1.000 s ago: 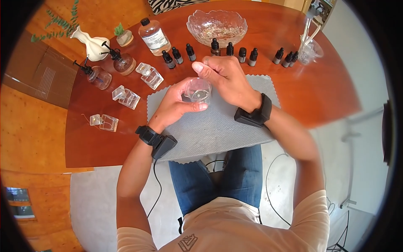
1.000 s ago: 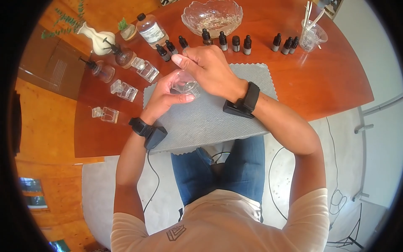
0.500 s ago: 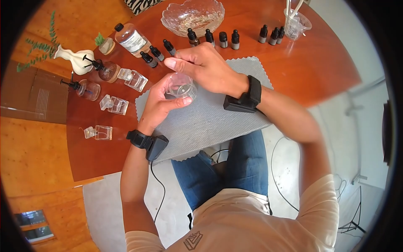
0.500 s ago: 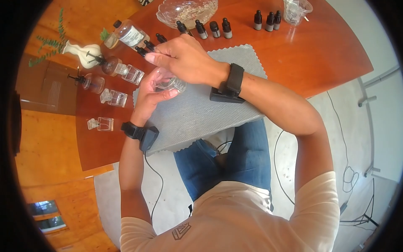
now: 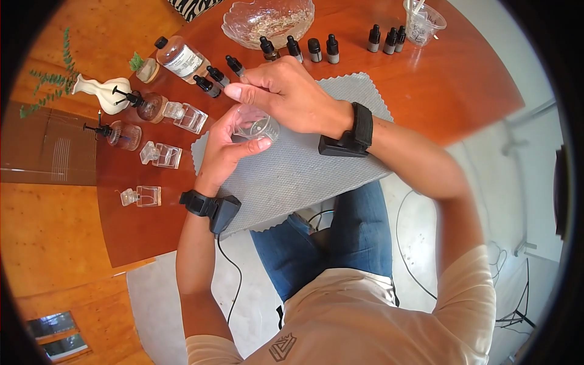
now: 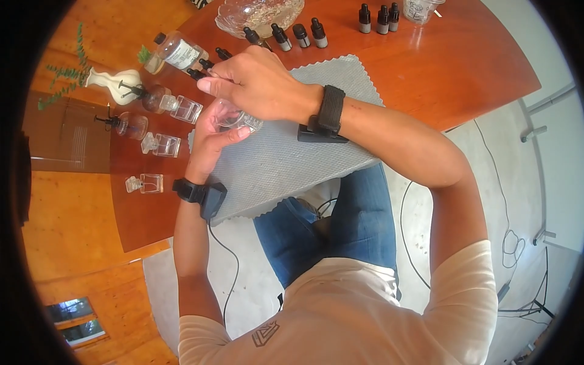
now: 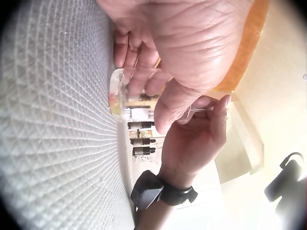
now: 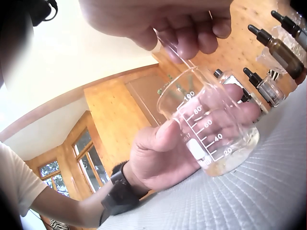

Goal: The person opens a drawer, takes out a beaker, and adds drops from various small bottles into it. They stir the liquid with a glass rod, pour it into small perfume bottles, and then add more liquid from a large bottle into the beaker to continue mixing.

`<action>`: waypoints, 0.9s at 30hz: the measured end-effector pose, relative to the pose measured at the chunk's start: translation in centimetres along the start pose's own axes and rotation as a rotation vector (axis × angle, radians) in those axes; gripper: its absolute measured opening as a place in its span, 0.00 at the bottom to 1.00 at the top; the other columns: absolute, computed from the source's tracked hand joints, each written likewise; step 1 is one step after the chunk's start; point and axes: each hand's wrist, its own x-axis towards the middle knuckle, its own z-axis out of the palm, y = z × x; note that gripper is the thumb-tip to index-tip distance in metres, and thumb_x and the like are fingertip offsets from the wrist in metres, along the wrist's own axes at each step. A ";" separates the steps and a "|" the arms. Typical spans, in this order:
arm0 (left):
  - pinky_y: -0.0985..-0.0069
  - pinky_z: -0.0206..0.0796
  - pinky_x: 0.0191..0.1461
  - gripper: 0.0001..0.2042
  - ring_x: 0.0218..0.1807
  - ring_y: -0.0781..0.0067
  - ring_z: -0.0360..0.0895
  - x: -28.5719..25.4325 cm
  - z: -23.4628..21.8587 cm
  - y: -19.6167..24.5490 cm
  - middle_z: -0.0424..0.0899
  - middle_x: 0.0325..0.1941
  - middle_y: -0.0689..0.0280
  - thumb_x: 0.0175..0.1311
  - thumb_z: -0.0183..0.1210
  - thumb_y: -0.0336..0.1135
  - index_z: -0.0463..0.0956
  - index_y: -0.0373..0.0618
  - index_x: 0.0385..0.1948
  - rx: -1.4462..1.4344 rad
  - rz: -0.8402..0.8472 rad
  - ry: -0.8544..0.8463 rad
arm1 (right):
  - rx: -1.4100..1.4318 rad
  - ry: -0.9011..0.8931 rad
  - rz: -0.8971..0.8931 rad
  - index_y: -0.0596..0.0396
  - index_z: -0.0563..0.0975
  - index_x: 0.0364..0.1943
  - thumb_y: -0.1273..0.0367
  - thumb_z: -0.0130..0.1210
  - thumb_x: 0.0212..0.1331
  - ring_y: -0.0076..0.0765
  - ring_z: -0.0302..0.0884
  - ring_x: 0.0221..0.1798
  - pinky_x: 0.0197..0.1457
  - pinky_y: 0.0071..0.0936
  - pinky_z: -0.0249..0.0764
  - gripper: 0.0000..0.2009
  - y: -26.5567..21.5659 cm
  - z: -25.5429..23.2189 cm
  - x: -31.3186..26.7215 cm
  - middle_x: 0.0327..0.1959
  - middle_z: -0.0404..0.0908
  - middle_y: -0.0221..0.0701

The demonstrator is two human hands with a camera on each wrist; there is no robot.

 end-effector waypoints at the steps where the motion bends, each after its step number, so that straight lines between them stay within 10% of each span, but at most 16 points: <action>1: 0.66 0.61 0.70 0.31 0.63 0.67 0.77 0.0 0.0 -0.1 0.84 0.56 0.62 0.53 0.75 0.44 0.77 0.39 0.58 0.001 0.010 -0.005 | -0.038 0.027 -0.014 0.59 0.77 0.21 0.57 0.59 0.71 0.42 0.66 0.18 0.24 0.39 0.62 0.23 0.3 0.2 0.1 0.14 0.70 0.39; 27: 0.67 0.59 0.71 0.29 0.60 0.67 0.76 0.0 0.2 0.6 0.84 0.55 0.62 0.53 0.74 0.43 0.77 0.41 0.56 -0.025 -0.010 0.001 | 0.018 0.006 0.025 0.60 0.79 0.20 0.58 0.59 0.71 0.46 0.71 0.17 0.25 0.41 0.65 0.23 0.1 0.0 0.1 0.13 0.73 0.41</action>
